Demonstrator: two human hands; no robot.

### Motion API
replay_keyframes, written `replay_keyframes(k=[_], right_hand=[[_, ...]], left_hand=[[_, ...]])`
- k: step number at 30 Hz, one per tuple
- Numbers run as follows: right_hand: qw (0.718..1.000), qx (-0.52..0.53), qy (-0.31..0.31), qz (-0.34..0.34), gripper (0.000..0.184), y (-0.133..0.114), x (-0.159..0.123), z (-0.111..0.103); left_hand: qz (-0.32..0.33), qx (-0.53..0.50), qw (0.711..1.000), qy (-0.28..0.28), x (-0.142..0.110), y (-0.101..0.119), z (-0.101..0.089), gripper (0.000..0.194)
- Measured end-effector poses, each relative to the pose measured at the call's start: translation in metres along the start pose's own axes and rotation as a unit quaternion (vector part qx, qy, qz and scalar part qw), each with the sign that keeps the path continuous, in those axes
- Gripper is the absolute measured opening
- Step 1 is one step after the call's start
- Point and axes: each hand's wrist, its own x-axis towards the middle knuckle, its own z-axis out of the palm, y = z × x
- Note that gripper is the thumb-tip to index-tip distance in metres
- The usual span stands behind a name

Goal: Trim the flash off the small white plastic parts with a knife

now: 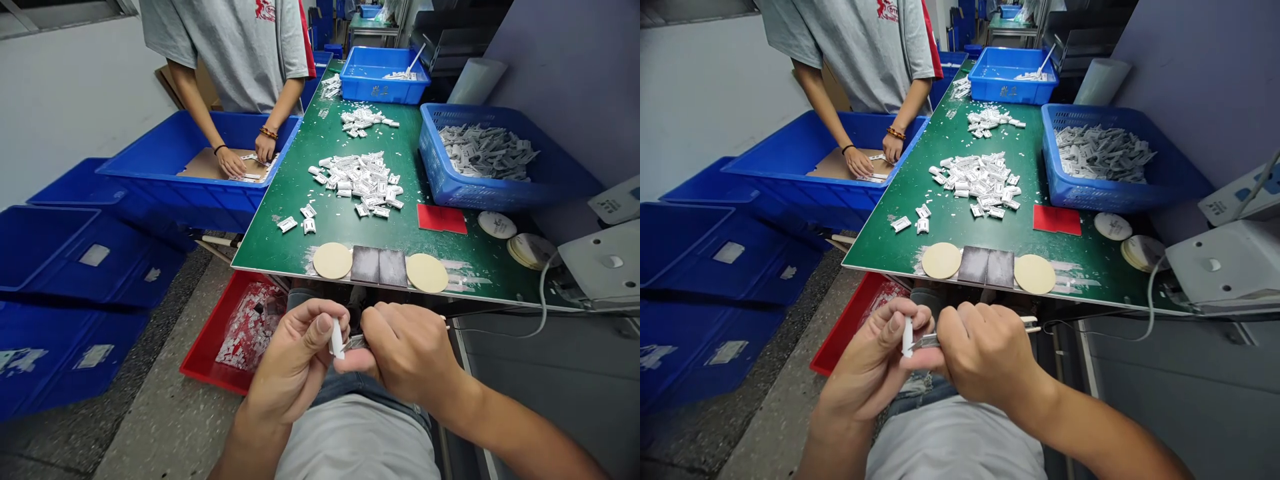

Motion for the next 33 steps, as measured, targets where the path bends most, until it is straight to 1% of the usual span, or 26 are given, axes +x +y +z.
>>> replay_keyframes(k=[4, 7, 8, 9, 10, 11, 12, 13, 14, 15, 16, 17, 18, 20, 23, 25, 27, 28, 30, 32, 33], right_hand=[[1.0, 0.019, 0.013, -0.004, 0.059, 0.0, -0.004, 0.002], [0.996, 0.083, 0.026, 0.001, 0.059, -0.001, -0.008, 0.005], [0.993, 0.113, 0.029, 0.005, 0.06, -0.001, -0.01, 0.006], [0.989, 0.143, 0.032, 0.01, 0.06, -0.002, -0.013, 0.007], [0.985, 0.171, 0.033, 0.017, 0.06, -0.002, -0.017, 0.009], [0.98, 0.195, 0.032, 0.024, 0.06, -0.002, -0.02, 0.01], [0.976, 0.216, 0.03, 0.032, 0.059, -0.002, -0.025, 0.012], [0.971, 0.234, 0.027, 0.042, 0.058, -0.003, -0.029, 0.013], [0.966, 0.25, 0.024, 0.055, 0.058, -0.003, -0.034, 0.015], [0.961, 0.266, 0.021, 0.07, 0.058, -0.003, -0.038, 0.017], [0.956, 0.281, 0.021, 0.085, 0.058, -0.003, -0.042, 0.018], [0.951, 0.293, 0.02, 0.099, 0.058, -0.002, -0.046, 0.02], [0.947, 0.302, 0.019, 0.111, 0.058, -0.002, -0.049, 0.021], [0.941, 0.313, 0.019, 0.127, 0.057, 0.0, -0.055, 0.022], [0.935, 0.324, 0.032, 0.144, 0.056, 0.006, -0.061, 0.02], [0.929, 0.332, 0.046, 0.155, 0.055, 0.009, -0.065, 0.017], [0.923, 0.341, 0.055, 0.168, 0.055, 0.013, -0.068, 0.013], [0.92, 0.347, 0.055, 0.173, 0.054, 0.014, -0.07, 0.012], [0.915, 0.358, 0.053, 0.181, 0.054, 0.016, -0.073, 0.009], [0.911, 0.364, 0.053, 0.188, 0.053, 0.017, -0.075, 0.007], [0.91, 0.364, 0.055, 0.189, 0.053, 0.017, -0.076, 0.006]], left_hand=[[-0.001, -0.001, 1.0, 0.003, -0.004, -0.007, 0.006, 0.01], [-0.004, 0.011, 1.0, -0.007, -0.003, -0.006, 0.006, 0.016], [0.016, 0.033, 0.999, -0.003, 0.002, -0.001, 0.003, 0.02], [0.061, 0.075, 0.995, 0.018, 0.01, 0.006, -0.002, 0.023], [0.125, 0.141, 0.981, 0.05, 0.022, 0.017, -0.009, 0.026], [0.204, 0.23, 0.947, 0.097, 0.037, 0.03, -0.018, 0.025], [0.292, 0.348, 0.877, 0.155, 0.054, 0.045, -0.028, 0.024], [0.336, 0.478, 0.789, 0.189, 0.072, 0.06, -0.037, 0.026], [0.334, 0.601, 0.699, 0.196, 0.091, 0.074, -0.047, 0.029], [0.323, 0.641, 0.669, 0.192, 0.108, 0.087, -0.054, 0.029], [0.318, 0.668, 0.646, 0.188, 0.124, 0.096, -0.06, 0.027], [0.308, 0.694, 0.626, 0.179, 0.137, 0.103, -0.063, 0.025], [0.303, 0.708, 0.615, 0.169, 0.147, 0.107, -0.064, 0.023], [0.298, 0.743, 0.58, 0.153, 0.159, 0.107, -0.06, 0.02], [0.303, 0.776, 0.531, 0.152, 0.165, 0.098, -0.045, 0.021], [0.312, 0.785, 0.511, 0.156, 0.168, 0.089, -0.029, 0.025], [0.317, 0.789, 0.507, 0.14, 0.175, 0.077, -0.011, 0.028], [0.315, 0.79, 0.511, 0.121, 0.181, 0.07, -0.001, 0.028], [0.301, 0.79, 0.529, 0.071, 0.194, 0.054, 0.016, 0.026], [0.283, 0.782, 0.554, 0.033, 0.207, 0.04, 0.029, 0.023], [0.275, 0.775, 0.568, 0.025, 0.213, 0.035, 0.032, 0.022]])
